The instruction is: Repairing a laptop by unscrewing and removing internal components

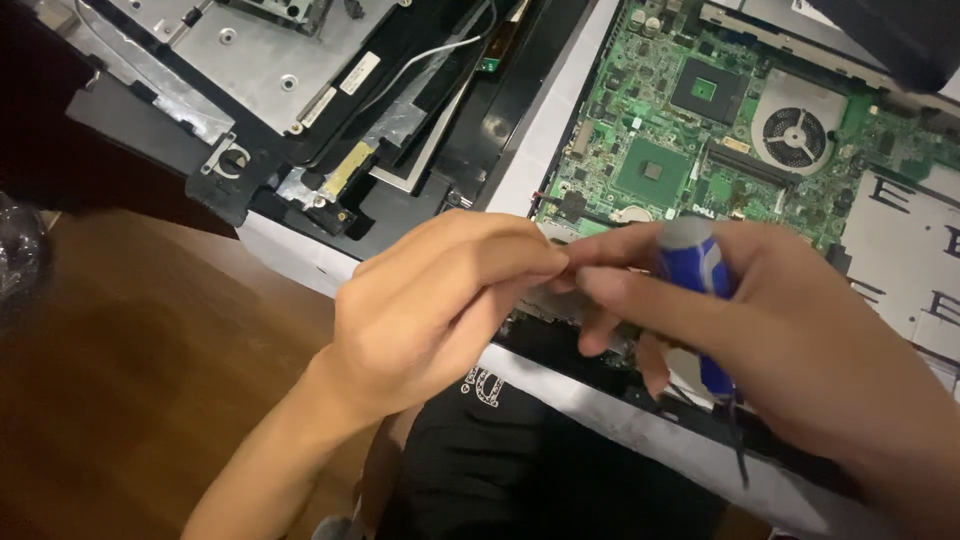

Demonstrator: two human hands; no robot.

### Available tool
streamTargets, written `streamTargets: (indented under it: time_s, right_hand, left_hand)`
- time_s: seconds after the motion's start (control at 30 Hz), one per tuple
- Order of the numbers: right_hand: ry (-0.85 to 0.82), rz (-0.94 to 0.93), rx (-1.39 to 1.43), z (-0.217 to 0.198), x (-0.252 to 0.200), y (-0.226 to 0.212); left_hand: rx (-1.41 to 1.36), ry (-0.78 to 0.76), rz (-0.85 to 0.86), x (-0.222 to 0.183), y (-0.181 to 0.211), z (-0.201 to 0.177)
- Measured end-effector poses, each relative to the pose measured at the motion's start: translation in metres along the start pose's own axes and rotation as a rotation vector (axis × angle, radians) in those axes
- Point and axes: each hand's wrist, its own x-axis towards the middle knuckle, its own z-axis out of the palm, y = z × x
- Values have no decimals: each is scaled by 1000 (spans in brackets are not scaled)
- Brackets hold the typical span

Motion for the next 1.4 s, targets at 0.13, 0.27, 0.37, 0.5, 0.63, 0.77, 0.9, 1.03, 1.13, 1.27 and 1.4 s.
streamTargets:
  time_s: [0.13, 0.27, 0.37, 0.5, 0.63, 0.77, 0.9, 1.03, 1.13, 1.27, 1.4]
  right_hand:
    - [9, 26, -504, 0, -5, -4]
    - [-166, -499, -764, -23, 17, 46]
    - [-93, -1027, -767, -19, 22, 66]
    - [-114, -1004, -844, -16, 31, 77]
    - [-74, -1041, -840, -16, 32, 87]
    - [-65, -1032, -935, -13, 33, 96]
    - [-85, -994, -955, -15, 34, 96]
    - [-62, -1050, -838, -14, 33, 94]
    - [-57, -1031, -799, -13, 33, 91]
    - [-61, -1080, -767, -12, 33, 90]
    - [-95, -1073, -734, -13, 32, 85]
  left_hand:
    - [-60, -90, -87, 0, 2, -3]
    - [-94, -102, -192, -6, 6, -8]
    - [-70, -93, -262, -14, 6, -11]
    - [-49, -150, -346, -16, 10, -18]
    - [-46, -293, -372, -18, 13, -23]
    - [-18, -354, -424, -17, 12, -23]
    - [-10, -346, -367, -16, 13, -21]
    - [27, -365, -373, -15, 13, -20]
    - [-2, -359, -377, -16, 13, -20]
    - [0, -346, -351, -17, 12, -19]
    - [50, -359, -282, -18, 11, -18]
